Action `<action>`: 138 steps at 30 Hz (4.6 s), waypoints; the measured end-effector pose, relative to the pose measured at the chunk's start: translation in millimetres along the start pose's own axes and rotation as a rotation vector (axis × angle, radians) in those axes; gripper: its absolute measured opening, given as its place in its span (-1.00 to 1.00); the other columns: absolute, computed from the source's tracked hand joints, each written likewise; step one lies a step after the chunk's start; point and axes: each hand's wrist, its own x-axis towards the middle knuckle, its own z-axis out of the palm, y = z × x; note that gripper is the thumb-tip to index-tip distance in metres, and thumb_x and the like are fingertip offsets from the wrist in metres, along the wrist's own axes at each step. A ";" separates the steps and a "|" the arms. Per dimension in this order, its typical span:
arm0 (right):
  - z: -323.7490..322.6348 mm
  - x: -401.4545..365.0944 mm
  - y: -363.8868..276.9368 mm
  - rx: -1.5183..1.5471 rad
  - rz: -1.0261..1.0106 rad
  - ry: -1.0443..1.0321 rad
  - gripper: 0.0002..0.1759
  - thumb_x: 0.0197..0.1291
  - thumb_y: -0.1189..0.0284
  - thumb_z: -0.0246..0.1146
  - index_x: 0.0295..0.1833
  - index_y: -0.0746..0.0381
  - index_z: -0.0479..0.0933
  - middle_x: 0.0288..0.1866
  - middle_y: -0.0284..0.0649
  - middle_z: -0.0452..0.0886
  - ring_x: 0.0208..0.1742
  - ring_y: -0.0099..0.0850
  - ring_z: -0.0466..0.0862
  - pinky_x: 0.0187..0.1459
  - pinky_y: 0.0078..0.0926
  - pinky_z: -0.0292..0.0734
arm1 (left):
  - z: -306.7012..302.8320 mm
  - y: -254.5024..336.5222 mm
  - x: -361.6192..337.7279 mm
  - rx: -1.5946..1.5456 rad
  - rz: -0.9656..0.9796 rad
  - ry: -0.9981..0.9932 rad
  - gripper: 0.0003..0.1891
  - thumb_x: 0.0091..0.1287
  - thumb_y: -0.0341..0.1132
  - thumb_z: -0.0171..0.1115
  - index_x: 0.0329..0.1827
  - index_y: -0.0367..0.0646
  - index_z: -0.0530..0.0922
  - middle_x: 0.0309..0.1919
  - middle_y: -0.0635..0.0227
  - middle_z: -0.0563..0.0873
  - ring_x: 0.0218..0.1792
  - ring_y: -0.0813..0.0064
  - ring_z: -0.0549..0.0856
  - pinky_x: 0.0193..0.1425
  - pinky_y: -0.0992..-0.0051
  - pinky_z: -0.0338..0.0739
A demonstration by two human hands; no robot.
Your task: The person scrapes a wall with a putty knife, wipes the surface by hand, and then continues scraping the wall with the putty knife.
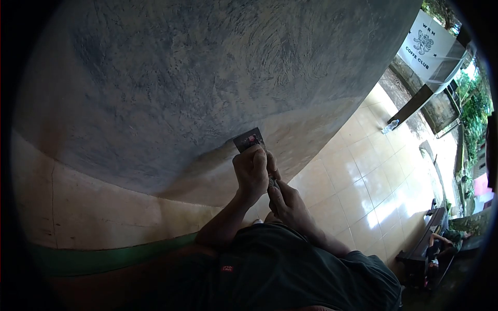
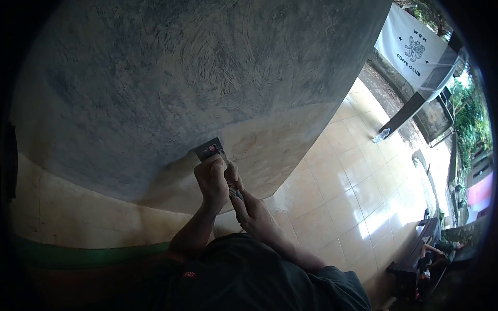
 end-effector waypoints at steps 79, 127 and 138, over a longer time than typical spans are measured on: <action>-49.1 3.0 -14.1 -0.073 -0.108 -0.155 -0.63 0.45 0.22 -0.10 -0.23 0.34 0.35 -0.66 -0.33 0.37 -0.64 -0.60 0.36 -0.57 -0.54 0.27 | 42.7 5.7 5.7 -0.042 0.054 0.199 -0.72 0.24 -0.43 -0.17 -0.68 -0.22 0.26 -0.76 0.30 0.42 -0.82 0.50 0.44 -0.74 0.51 0.40; -51.6 1.2 18.7 0.021 -0.081 -0.162 -0.37 0.31 0.57 -0.01 0.47 0.26 0.01 0.16 0.11 0.51 0.01 -0.21 0.66 -0.09 -0.43 0.52 | 34.3 -22.8 3.8 0.073 0.127 0.248 -0.72 0.16 -0.43 -0.11 -0.73 -0.22 0.26 -0.75 0.35 0.45 -0.73 0.64 0.40 -0.64 0.58 0.30; -44.1 8.0 30.3 -0.062 -0.261 -0.145 -0.37 0.32 0.54 -0.03 0.48 0.21 0.01 -0.03 -0.02 0.54 -0.18 -0.37 0.52 -0.18 -0.49 0.46 | 30.6 -19.2 -1.0 0.037 0.161 0.276 -0.74 0.17 -0.42 -0.10 -0.71 -0.22 0.26 -0.77 0.38 0.39 -0.71 0.62 0.40 -0.63 0.57 0.29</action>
